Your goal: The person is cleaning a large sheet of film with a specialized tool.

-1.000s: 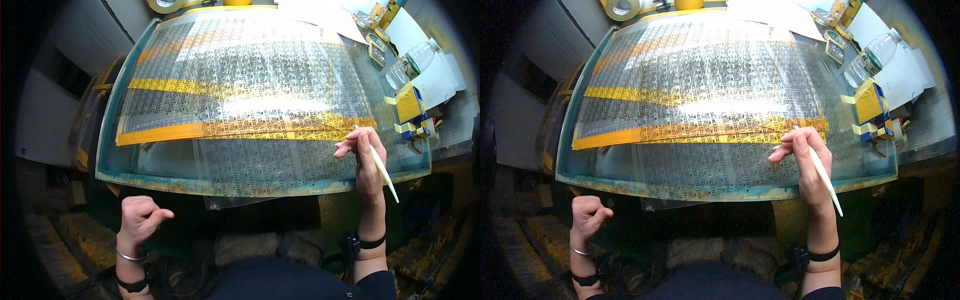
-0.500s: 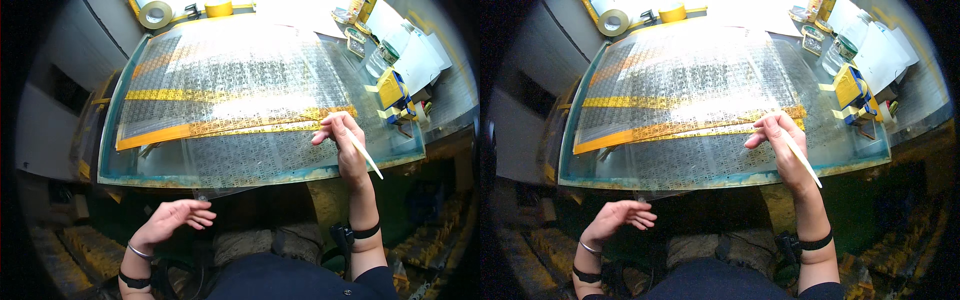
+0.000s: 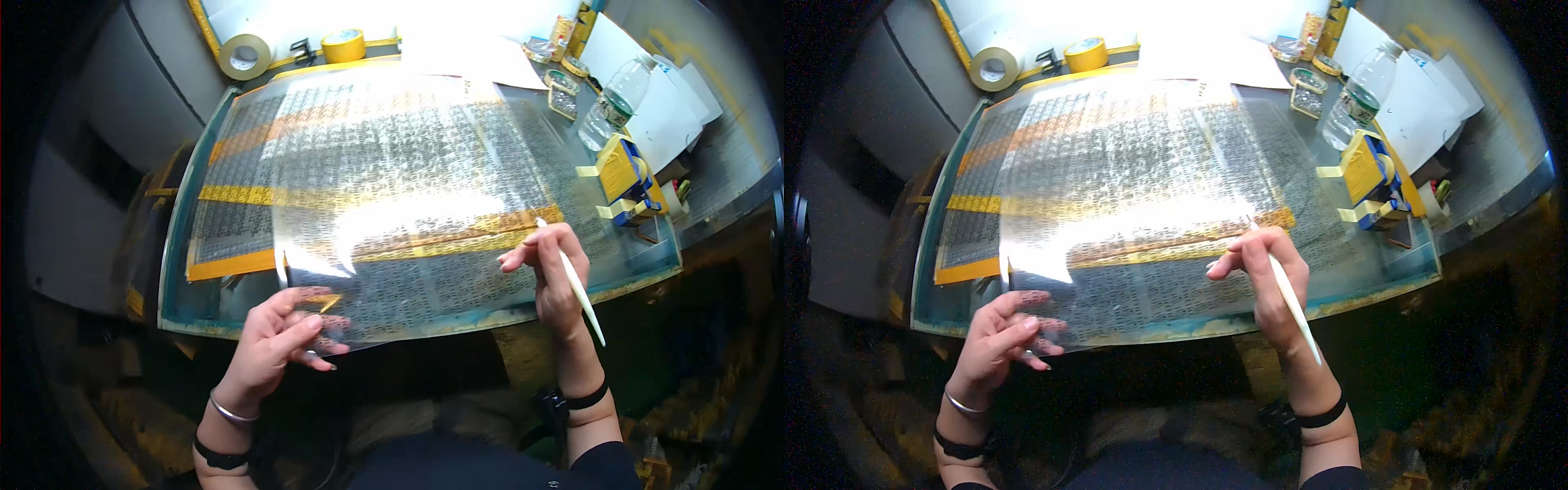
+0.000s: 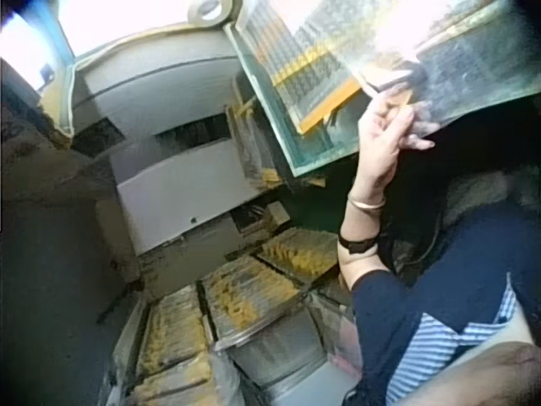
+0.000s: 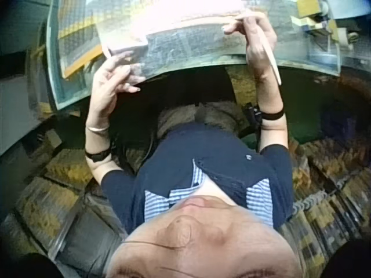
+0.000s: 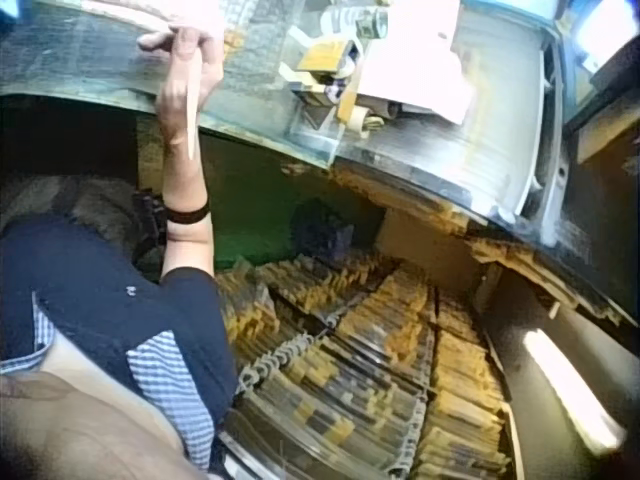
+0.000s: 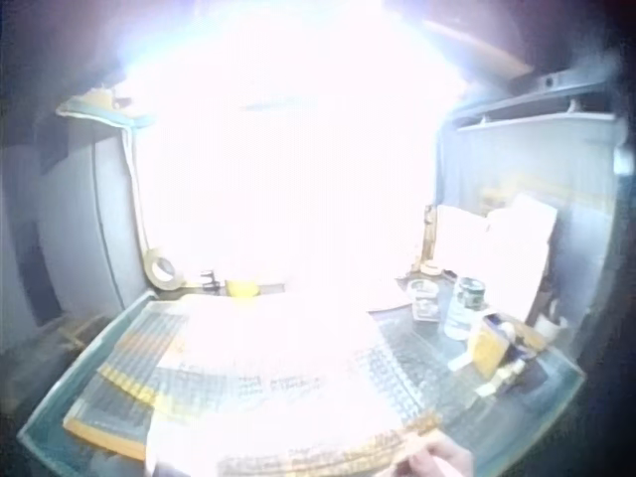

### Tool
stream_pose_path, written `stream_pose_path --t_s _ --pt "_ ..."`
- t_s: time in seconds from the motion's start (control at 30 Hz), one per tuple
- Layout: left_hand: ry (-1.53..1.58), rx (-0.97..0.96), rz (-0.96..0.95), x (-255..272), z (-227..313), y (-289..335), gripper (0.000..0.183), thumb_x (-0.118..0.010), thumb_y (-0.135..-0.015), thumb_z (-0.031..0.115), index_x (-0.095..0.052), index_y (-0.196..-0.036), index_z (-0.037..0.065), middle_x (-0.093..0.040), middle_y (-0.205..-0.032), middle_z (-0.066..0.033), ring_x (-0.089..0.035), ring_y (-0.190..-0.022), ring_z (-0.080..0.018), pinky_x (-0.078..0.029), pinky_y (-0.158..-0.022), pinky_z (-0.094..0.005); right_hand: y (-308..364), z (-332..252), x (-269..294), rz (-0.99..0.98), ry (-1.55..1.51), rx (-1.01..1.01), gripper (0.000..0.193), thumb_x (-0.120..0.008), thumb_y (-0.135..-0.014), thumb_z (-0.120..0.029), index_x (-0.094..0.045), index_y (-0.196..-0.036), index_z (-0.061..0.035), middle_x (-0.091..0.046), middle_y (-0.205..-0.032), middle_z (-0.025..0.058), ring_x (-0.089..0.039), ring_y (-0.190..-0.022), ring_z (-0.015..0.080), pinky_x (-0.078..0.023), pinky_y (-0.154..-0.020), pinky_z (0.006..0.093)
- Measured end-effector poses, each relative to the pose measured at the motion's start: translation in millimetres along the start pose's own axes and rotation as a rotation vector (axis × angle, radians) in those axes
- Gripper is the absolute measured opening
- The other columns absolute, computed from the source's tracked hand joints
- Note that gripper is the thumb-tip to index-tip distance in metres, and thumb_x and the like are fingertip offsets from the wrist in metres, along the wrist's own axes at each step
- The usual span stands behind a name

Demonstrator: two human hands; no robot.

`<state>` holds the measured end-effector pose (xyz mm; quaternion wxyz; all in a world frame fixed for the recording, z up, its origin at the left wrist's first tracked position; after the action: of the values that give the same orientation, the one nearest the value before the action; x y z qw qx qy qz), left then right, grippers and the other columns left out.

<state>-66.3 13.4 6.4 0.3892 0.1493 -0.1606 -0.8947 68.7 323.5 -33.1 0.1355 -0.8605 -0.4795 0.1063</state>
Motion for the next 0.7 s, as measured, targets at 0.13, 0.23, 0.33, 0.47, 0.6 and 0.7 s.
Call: stream_pose_path --t_s 0.13,0.23,0.33,0.47,0.6,0.7 --pt "-0.139 -0.256 0.206 12.7 2.5 -3.3 0.036 -0.047 -0.102 0.013 -0.045 -0.134 -0.005 -0.069 -0.103 -0.0233 -0.072 -0.071 -0.0227 -0.060 -0.054 -0.0252 -8.5 -3.7 32.2 0.232 0.055 0.102 0.023 -0.043 -0.107 -0.022 -0.054 -0.101 -0.0026 -0.065 -0.085 0.0103 -0.066 -0.079 0.0181 -0.054 -0.078 0.0306" --pt "-0.060 -0.375 0.338 34.8 1.8 -9.9 0.032 -0.047 -0.104 0.014 -0.049 -0.130 -0.004 -0.069 -0.099 -0.0218 -0.070 -0.062 -0.0207 -0.056 -0.046 -0.0221 -24.6 -1.5 60.9 0.369 0.127 0.135 0.021 -0.046 -0.105 -0.020 -0.056 -0.103 -0.0014 -0.069 -0.093 0.0119 -0.065 -0.084 0.0170 -0.053 -0.082 0.0309" --pt "0.057 -0.419 0.362 54.5 -9.5 -18.2 0.031 -0.047 -0.104 0.014 -0.051 -0.128 -0.003 -0.070 -0.095 -0.0201 -0.069 -0.056 -0.0198 -0.053 -0.042 -0.0205 -33.9 4.3 76.2 0.390 0.255 0.174 0.019 -0.048 -0.104 -0.018 -0.056 -0.105 -0.0009 -0.070 -0.100 0.0133 -0.065 -0.089 0.0167 -0.052 -0.086 0.0314" --pt "0.083 -0.447 0.408 58.2 -17.4 -18.7 0.030 -0.047 -0.104 0.015 -0.052 -0.128 -0.003 -0.071 -0.091 -0.0186 -0.067 -0.051 -0.0183 -0.048 -0.037 -0.0192 -41.5 13.1 82.5 0.390 0.274 0.086 0.017 -0.051 -0.102 -0.016 -0.056 -0.105 -0.0003 -0.069 -0.107 0.0151 -0.065 -0.096 0.0180 -0.051 -0.090 0.0326" --pt "0.113 -0.460 0.395 62.2 -21.9 -21.4 0.030 -0.046 -0.105 0.015 -0.051 -0.129 -0.003 -0.071 -0.092 -0.0190 -0.066 -0.050 -0.0175 -0.045 -0.035 -0.0187 -42.0 14.4 81.9 0.394 0.306 -0.025 0.018 -0.053 -0.101 -0.016 -0.057 -0.108 0.0002 -0.068 -0.113 0.0161 -0.064 -0.103 0.0195 -0.050 -0.093 0.0324" --pt "0.158 -0.469 0.361 64.4 -21.2 -21.9 0.030 -0.045 -0.105 0.015 -0.051 -0.129 -0.003 -0.071 -0.092 -0.0191 -0.066 -0.049 -0.0178 -0.045 -0.035 -0.0187 -42.2 16.1 81.4 0.392 0.332 -0.059 0.018 -0.055 -0.100 -0.015 -0.057 -0.110 0.0003 -0.067 -0.116 0.0161 -0.063 -0.106 0.0197 -0.049 -0.093 0.0319"
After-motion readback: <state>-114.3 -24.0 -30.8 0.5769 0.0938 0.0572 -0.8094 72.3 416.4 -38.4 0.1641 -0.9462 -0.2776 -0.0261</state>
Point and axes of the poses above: each hand's wrist, its own y-axis away from the middle knuckle, its own x-axis out of the back of the hand, z = x × y, the point moved 1 cm from there along -y, towards the middle knuckle
